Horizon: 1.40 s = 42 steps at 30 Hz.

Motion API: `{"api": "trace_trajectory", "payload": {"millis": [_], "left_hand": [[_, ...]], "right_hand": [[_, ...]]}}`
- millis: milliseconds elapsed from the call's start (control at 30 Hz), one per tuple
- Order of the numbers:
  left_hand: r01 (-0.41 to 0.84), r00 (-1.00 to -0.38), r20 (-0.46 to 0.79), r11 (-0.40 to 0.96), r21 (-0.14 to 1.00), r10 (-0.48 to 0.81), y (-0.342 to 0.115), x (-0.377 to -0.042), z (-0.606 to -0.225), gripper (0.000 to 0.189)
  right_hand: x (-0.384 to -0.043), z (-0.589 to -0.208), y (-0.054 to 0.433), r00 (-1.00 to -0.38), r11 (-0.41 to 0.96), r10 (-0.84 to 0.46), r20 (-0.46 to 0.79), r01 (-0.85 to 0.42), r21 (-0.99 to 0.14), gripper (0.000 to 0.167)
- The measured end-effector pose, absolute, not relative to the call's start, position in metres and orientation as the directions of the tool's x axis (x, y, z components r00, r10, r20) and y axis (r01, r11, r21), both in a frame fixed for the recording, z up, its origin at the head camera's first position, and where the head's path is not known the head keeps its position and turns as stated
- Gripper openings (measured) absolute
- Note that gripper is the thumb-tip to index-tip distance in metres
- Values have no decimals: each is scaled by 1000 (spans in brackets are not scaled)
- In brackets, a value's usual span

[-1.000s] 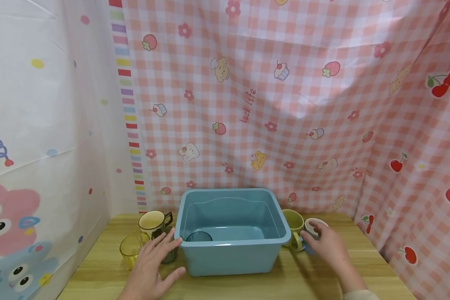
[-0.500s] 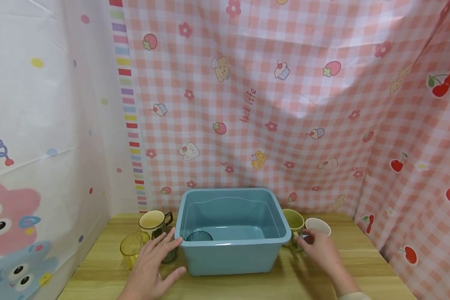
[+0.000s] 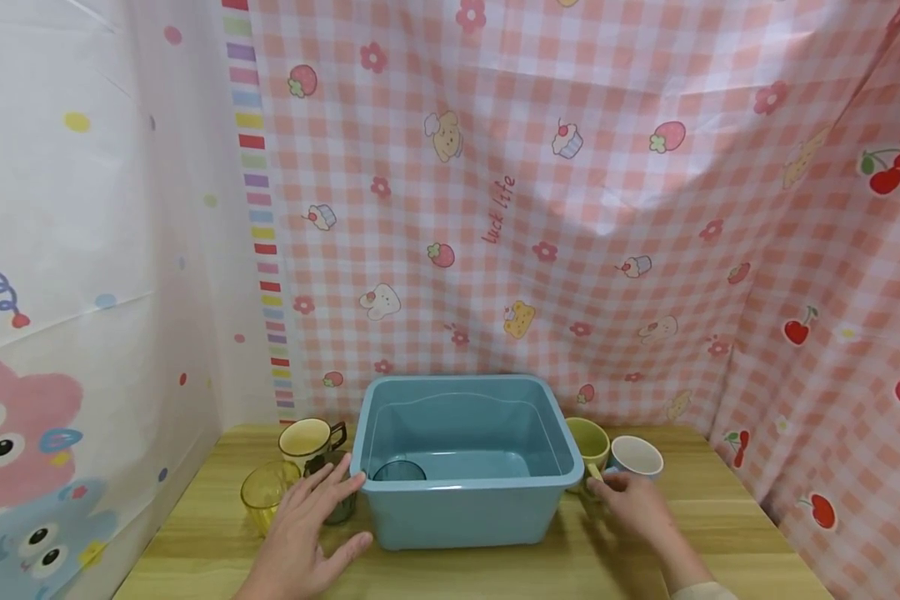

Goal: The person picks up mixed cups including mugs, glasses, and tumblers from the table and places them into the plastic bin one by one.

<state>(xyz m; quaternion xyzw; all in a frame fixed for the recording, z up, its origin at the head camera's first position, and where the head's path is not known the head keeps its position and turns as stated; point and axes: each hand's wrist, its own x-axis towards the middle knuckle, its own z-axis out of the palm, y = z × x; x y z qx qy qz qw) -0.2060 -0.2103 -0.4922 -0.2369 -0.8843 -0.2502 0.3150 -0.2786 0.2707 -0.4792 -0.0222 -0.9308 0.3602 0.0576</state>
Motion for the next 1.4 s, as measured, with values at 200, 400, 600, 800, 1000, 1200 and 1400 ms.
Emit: {"api": "trace_trajectory", "payload": {"millis": [200, 400, 600, 800, 1000, 1200, 1400], "left_hand": [[583, -679, 685, 761, 283, 265, -211, -206, -491, 76], [587, -665, 699, 764, 269, 264, -211, -206, -491, 75], [580, -672, 693, 766, 276, 260, -211, -205, -491, 74], [580, -674, 693, 765, 280, 257, -210, -205, -491, 72], [585, -667, 699, 763, 276, 258, -210, -205, -490, 72], [582, -667, 700, 765, 276, 255, -210, -206, -492, 71], [581, -675, 692, 762, 286, 255, -211, -206, -492, 74]], "right_hand": [[-278, -487, 268, -986, 450, 102, -134, 166, -877, 39], [-279, -491, 265, -966, 244, 60, -251, 258, -935, 59], [-285, -495, 260, -941, 30, 35, -337, 338, -941, 50], [-288, -499, 253, -922, -174, 24, -387, 377, -910, 47], [-288, -500, 246, -913, -292, 51, -404, 373, -881, 46], [-287, -504, 243, -920, -319, 71, -386, 346, -883, 50], [-289, -504, 240, -926, -304, 94, -365, 322, -896, 50]]}}
